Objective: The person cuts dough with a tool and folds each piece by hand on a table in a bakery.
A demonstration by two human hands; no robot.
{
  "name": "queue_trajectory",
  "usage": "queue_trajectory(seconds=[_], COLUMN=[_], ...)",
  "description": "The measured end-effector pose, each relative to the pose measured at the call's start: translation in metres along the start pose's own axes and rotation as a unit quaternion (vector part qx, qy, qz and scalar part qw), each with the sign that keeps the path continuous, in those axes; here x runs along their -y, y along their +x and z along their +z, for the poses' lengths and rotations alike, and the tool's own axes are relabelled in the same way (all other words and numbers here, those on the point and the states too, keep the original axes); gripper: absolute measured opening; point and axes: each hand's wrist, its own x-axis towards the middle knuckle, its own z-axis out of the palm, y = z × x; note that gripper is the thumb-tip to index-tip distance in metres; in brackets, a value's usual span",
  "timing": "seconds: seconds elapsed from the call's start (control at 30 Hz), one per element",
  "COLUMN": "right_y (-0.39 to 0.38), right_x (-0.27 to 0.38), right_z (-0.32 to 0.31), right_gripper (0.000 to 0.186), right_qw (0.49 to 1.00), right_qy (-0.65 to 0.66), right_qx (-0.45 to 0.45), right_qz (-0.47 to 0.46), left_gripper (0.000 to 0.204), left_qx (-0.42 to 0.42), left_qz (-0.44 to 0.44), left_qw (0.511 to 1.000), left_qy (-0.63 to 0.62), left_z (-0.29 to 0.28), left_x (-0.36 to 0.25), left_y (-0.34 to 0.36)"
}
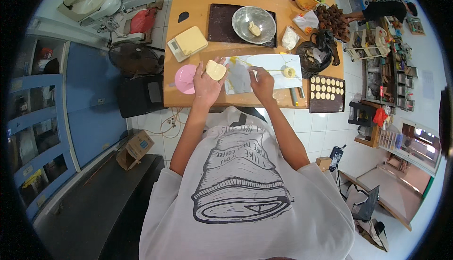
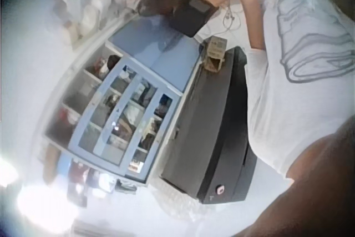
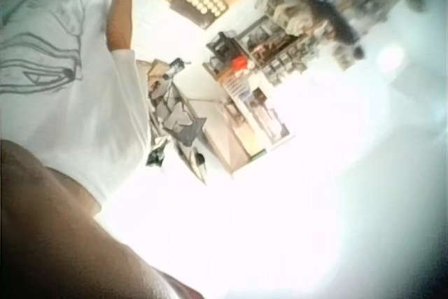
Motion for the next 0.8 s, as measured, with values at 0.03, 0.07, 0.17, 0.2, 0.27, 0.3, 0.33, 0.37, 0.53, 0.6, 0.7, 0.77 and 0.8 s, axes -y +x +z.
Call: queue_trajectory(seconds=[0.03,0.07,0.17,0.2,0.27,0.3,0.33,0.37,0.53,0.6,0.7,0.77,0.8], right_y=[-0.007,-0.008,-0.014,-0.014,-0.016,-0.017,-0.015,-0.012,-0.008,-0.005,-0.005,-0.008,-0.010], right_x=[-0.014,-0.016,-0.022,-0.021,-0.023,-0.028,-0.032,-0.028,-0.013,-0.001,0.027,0.053,0.061], right_z=[0.013,0.019,0.024,0.025,0.024,0.023,0.023,0.021,-0.004,-0.014,-0.034,-0.043,-0.042], right_gripper=[0.010,0.013,0.018,0.018,0.027,0.027,0.030,0.033,0.036,0.039,0.044,0.050,0.050], right_qw=[0.998,0.992,0.979,0.979,0.983,0.983,0.978,0.972,0.980,0.985,0.998,0.991,0.992], right_qy=[-0.033,-0.065,-0.145,-0.142,-0.131,-0.131,-0.147,-0.161,-0.126,-0.101,-0.024,-0.050,-0.052], right_qx=[0.044,0.088,0.134,0.134,0.128,0.127,0.146,0.165,0.153,0.140,0.057,0.060,0.054], right_qz=[-0.033,-0.069,-0.051,-0.053,-0.031,-0.030,-0.032,-0.035,-0.008,0.010,-0.002,-0.106,-0.100], left_gripper=[0.071,0.071,0.071,0.071,0.072,0.073,0.075,0.075,0.074,0.073,0.072,0.072,0.072], left_qx=[0.000,-0.001,-0.019,-0.011,-0.001,0.006,0.014,0.013,0.037,0.043,0.050,0.054,0.059], left_qz=[0.007,0.011,0.024,0.025,0.024,0.025,0.026,0.026,-0.006,-0.019,-0.049,-0.068,-0.077], left_qw=[1.000,1.000,1.000,1.000,1.000,1.000,0.999,0.999,0.999,0.998,0.996,0.994,0.991], left_qy=[-0.001,0.000,0.003,-0.005,-0.011,0.001,0.013,0.014,0.031,0.031,0.046,0.062,0.090], left_z=[-0.001,-0.002,-0.002,-0.003,-0.003,-0.002,-0.001,0.000,0.010,0.013,0.022,0.031,0.034], left_x=[-0.001,-0.002,0.000,0.001,0.001,0.002,0.003,0.003,0.005,0.006,0.016,0.023,0.026], left_y=[-0.003,-0.007,-0.016,-0.018,-0.021,-0.020,-0.020,-0.019,-0.017,-0.013,-0.007,-0.005,-0.003])
